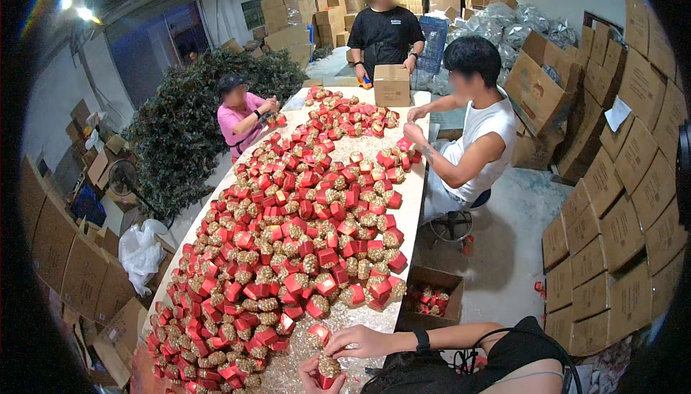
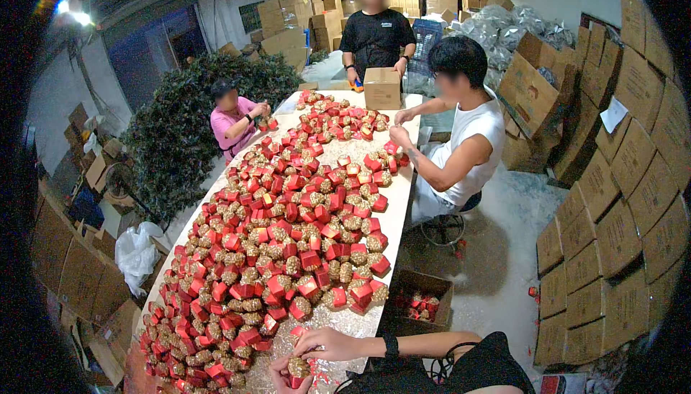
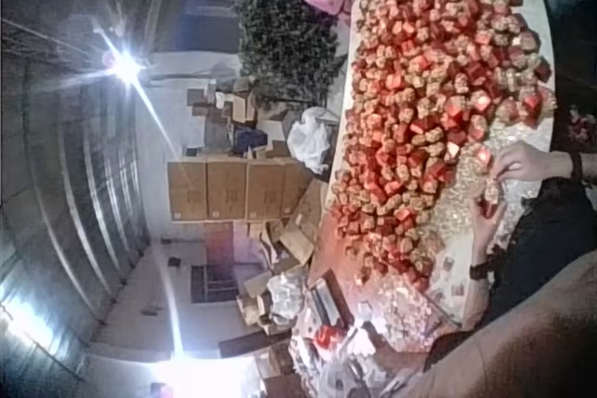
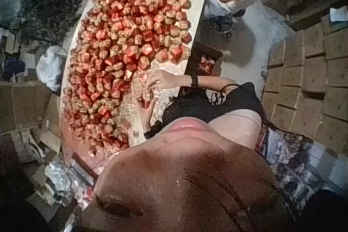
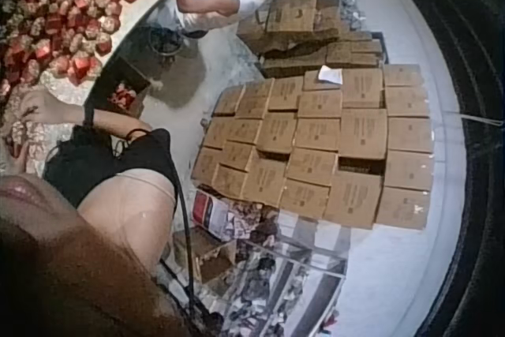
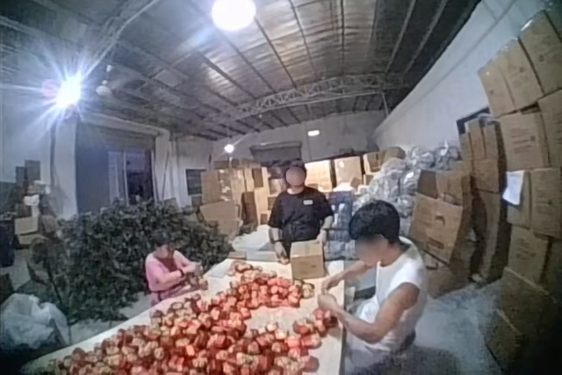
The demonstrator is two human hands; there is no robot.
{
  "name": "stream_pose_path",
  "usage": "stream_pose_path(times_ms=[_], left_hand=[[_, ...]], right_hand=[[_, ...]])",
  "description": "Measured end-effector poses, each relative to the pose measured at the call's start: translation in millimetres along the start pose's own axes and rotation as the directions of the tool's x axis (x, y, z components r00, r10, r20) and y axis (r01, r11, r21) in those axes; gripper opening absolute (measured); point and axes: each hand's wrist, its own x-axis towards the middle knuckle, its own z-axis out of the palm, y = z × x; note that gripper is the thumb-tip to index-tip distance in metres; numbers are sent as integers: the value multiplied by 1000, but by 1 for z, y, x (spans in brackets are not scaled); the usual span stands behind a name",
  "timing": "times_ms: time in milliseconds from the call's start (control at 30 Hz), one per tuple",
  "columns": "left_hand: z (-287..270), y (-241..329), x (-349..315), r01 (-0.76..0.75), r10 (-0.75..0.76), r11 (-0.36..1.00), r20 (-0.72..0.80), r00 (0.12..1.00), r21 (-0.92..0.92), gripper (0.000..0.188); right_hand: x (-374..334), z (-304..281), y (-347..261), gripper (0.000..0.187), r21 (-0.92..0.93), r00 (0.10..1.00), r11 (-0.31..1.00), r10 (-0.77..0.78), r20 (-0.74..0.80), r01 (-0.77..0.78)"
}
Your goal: Assembling or preparing large quantities of red and gold decorative items on a workbench.
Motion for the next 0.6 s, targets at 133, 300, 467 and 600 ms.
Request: stream_pose_path(times_ms=[133,300,467,600], left_hand=[[6,15,0,-44,45,998,-23,999,50,54],[2,5,-6,-45,48,987,-15,999,155,56],[1,8,-9,-30,29,988,8,1000,149,55],[0,10,-12,-74,73,979,13,997,191,54]], right_hand=[[-6,6,6,21,-25,999,1000,5,-47,-7],[-11,7,3,19,-46,995,995,82,-49,-84],[-14,10,4,17,-56,996,995,82,-41,-84],[-17,14,7,17,-20,996,1000,16,-87,-18]])
